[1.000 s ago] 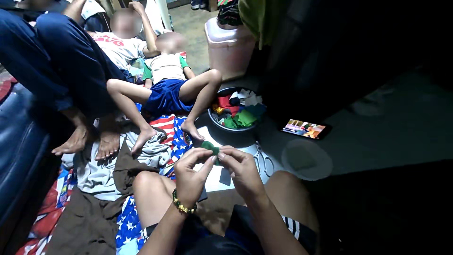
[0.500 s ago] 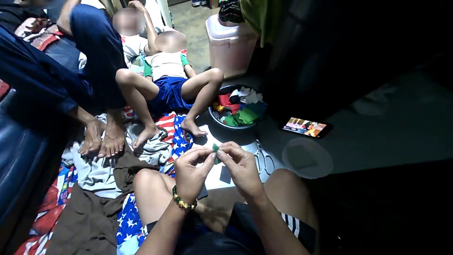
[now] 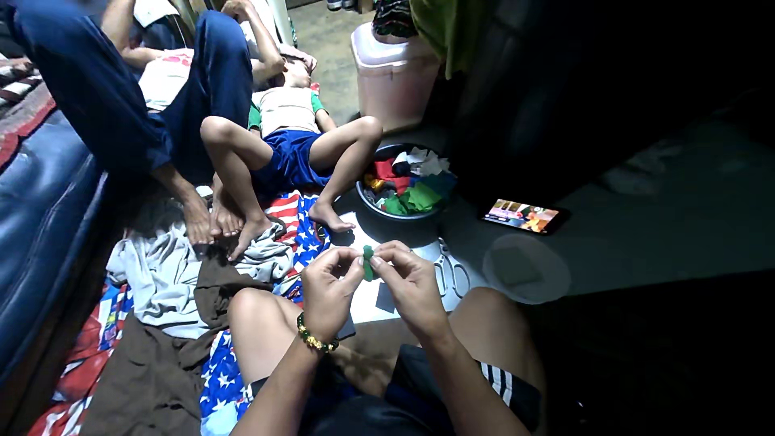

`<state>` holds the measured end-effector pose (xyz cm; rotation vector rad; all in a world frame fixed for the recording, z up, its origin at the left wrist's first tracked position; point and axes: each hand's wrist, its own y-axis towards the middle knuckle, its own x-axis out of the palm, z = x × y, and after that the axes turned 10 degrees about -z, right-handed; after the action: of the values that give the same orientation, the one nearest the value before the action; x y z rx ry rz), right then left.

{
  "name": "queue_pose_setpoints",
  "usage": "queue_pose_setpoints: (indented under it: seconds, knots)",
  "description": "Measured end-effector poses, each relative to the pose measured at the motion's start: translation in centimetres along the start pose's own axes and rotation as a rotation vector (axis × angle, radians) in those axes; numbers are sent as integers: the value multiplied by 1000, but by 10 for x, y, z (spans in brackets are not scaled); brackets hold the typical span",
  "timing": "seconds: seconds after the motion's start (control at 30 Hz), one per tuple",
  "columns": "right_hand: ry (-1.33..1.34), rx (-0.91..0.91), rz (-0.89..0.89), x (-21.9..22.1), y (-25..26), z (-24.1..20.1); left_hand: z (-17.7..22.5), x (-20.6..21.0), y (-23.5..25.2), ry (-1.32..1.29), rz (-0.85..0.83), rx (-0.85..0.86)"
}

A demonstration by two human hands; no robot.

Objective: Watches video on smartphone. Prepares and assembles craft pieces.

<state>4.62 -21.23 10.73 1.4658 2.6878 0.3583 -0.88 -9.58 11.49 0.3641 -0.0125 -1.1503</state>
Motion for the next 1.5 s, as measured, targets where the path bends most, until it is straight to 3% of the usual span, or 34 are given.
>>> queue_pose_setpoints:
  seconds: [0.23,0.4,0.57,0.73,0.83,0.93,1.03,1.13,1.23,1.37,1.43,1.5]
  knots:
    - [67,49,18,-1,1,0,5,-1,3,-256,-25,-184]
    - [322,193,39,-4,3,-1,7,-3,6,-591,-37,-323]
    - [577,311,174,-18,5,10,-3,-7,9,-897,110,-461]
    - [719,462,280,-41,2,39,-14,-14,13,-962,189,-554]
    - [576,526,177,-48,-6,66,-23,-17,15,-960,127,-577]
    - [162,666,-90,-51,-18,92,-32,-18,13,-946,32,-581]
    - [-212,801,-458,-51,-26,121,-37,-15,13,-824,-10,-631]
    - [-369,866,-663,-47,-29,137,-58,-15,10,-584,-105,-646]
    - [-379,882,-660,-46,-27,136,-93,-16,-1,-203,-372,-643]
    - [-232,910,-530,-52,-23,134,-123,-1,-17,385,-995,-629]
    - [-187,920,-492,-55,-23,133,-138,11,-27,563,-1104,-546]
    - [-169,918,-489,-58,-23,131,-149,17,-34,593,-1061,-509]
